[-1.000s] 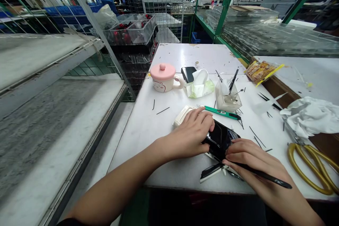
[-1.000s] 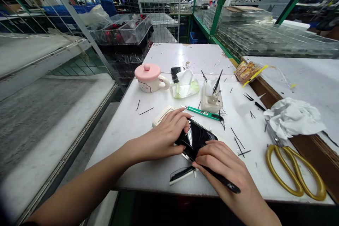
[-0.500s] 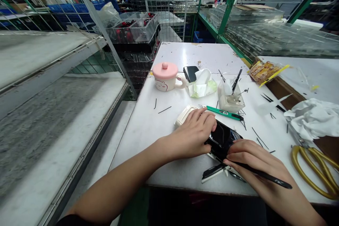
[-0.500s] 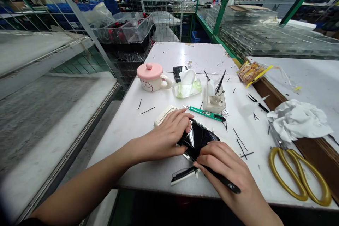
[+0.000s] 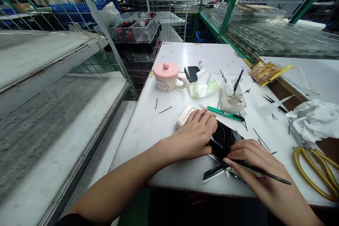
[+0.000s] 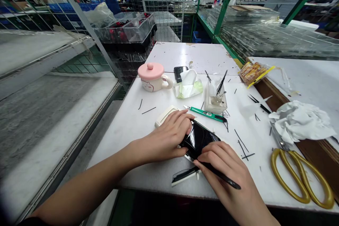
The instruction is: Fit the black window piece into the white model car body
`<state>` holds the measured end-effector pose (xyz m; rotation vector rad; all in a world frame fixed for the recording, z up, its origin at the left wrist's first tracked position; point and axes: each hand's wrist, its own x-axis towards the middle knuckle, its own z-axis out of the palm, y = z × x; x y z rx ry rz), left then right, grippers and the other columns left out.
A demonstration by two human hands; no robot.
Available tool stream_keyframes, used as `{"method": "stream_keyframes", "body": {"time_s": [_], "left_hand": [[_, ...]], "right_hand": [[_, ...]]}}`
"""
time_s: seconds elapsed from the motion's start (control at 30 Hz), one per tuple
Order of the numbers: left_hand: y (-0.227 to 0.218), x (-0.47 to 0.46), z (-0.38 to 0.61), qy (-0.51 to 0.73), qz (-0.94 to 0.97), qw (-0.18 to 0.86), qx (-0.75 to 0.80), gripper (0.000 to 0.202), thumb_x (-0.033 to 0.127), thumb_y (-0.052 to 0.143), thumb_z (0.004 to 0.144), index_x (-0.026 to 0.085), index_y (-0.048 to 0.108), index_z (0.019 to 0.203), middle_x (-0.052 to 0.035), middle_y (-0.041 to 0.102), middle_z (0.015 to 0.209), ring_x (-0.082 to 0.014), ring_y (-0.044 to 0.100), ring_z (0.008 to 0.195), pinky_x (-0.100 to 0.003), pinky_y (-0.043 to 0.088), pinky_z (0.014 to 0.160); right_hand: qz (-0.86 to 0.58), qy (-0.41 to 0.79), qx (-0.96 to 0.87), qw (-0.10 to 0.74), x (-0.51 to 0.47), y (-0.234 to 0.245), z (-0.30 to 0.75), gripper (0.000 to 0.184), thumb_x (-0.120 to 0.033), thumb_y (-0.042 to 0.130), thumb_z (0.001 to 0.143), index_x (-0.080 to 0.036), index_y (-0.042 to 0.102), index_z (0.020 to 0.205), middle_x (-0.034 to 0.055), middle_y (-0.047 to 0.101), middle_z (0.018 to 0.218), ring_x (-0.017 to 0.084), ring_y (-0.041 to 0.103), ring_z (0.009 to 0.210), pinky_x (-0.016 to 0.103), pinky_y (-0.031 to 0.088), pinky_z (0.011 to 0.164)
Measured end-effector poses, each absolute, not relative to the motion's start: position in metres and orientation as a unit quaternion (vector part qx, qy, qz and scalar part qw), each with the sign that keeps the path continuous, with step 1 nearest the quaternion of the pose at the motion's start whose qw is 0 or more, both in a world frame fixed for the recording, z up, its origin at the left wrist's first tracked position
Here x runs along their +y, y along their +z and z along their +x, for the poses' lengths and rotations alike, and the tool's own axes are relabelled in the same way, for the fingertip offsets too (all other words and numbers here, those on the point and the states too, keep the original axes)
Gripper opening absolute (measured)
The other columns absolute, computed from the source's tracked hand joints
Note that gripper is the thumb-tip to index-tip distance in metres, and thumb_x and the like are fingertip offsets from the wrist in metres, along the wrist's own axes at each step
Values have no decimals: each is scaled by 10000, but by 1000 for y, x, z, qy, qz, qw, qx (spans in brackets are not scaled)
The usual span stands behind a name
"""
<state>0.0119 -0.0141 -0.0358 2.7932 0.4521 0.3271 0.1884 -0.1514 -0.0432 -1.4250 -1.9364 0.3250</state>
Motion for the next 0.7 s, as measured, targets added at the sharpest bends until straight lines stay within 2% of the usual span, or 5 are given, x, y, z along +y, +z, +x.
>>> {"method": "stream_keyframes", "body": {"time_s": [0.2, 0.4, 0.7], "left_hand": [[-36, -15, 12, 114, 970, 143, 160, 326, 181, 603, 773, 141, 463, 1065, -213, 448, 1432, -379, 308, 1429, -520, 243, 1197], [-36, -14, 12, 110, 972, 135, 158, 325, 185, 601, 778, 125, 474, 1071, -213, 447, 1433, -389, 317, 1419, -512, 242, 1199], [-35, -15, 12, 119, 970, 139, 160, 307, 179, 606, 760, 146, 477, 1037, -200, 481, 1393, -372, 340, 1409, -502, 258, 1191]], "right_hand": [[-560, 141, -733, 360, -156, -49, 188, 42, -208, 615, 920, -249, 609, 919, 37, 677, 898, 217, 638, 930, 333, 509, 806], [-548, 130, -739, 370, -157, -49, 187, 98, -165, 633, 902, -248, 608, 945, 14, 679, 916, 194, 645, 919, 316, 497, 850], [-555, 119, -737, 367, -153, -47, 183, 54, -191, 612, 915, -245, 618, 909, 33, 691, 879, 212, 653, 892, 350, 507, 816]]}}
